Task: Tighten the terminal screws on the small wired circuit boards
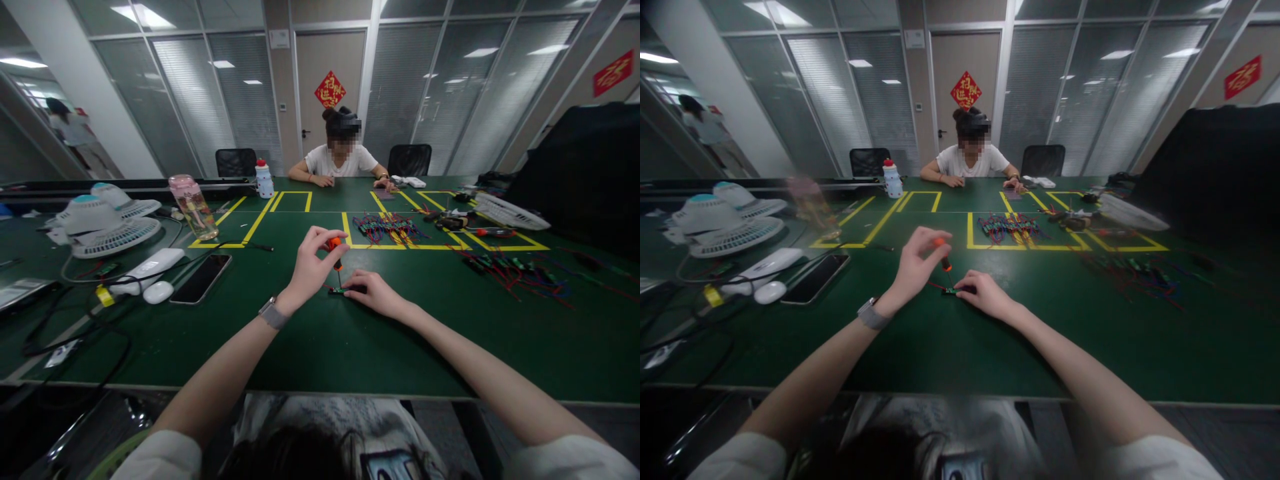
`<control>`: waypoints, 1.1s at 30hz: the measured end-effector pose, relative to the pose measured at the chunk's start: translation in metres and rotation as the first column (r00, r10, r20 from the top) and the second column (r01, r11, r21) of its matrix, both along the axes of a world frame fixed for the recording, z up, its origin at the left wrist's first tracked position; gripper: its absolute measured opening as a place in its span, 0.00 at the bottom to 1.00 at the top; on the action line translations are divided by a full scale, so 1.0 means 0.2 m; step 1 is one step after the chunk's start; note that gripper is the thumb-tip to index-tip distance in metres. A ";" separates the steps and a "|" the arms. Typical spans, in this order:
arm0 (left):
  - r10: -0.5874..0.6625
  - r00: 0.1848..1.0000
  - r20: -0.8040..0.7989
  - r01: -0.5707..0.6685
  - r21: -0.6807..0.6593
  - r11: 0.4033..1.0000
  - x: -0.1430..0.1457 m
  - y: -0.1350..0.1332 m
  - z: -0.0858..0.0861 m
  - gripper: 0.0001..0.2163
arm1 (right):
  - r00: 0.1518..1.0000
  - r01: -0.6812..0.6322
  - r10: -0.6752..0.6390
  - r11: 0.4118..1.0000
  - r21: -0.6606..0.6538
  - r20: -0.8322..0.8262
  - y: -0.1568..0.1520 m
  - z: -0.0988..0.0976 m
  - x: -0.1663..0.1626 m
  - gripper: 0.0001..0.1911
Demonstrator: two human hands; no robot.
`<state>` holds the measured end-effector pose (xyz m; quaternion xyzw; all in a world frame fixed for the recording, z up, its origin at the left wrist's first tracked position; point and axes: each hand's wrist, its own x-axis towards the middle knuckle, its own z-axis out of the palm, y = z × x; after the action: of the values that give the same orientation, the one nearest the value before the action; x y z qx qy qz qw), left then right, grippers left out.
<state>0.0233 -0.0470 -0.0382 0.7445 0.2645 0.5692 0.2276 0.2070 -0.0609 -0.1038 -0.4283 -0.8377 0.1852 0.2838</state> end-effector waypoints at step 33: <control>0.048 0.998 -0.049 -0.043 0.096 0.994 -0.01 0.02 -0.02 0.09 | 1.000 0.001 -0.001 1.000 0.004 -0.002 0.00 0.00 0.00 0.07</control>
<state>0.0220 -0.0437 -0.0419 0.7627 0.2597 0.5667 0.1721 0.2072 -0.0610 -0.1033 -0.4278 -0.8376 0.1838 0.2857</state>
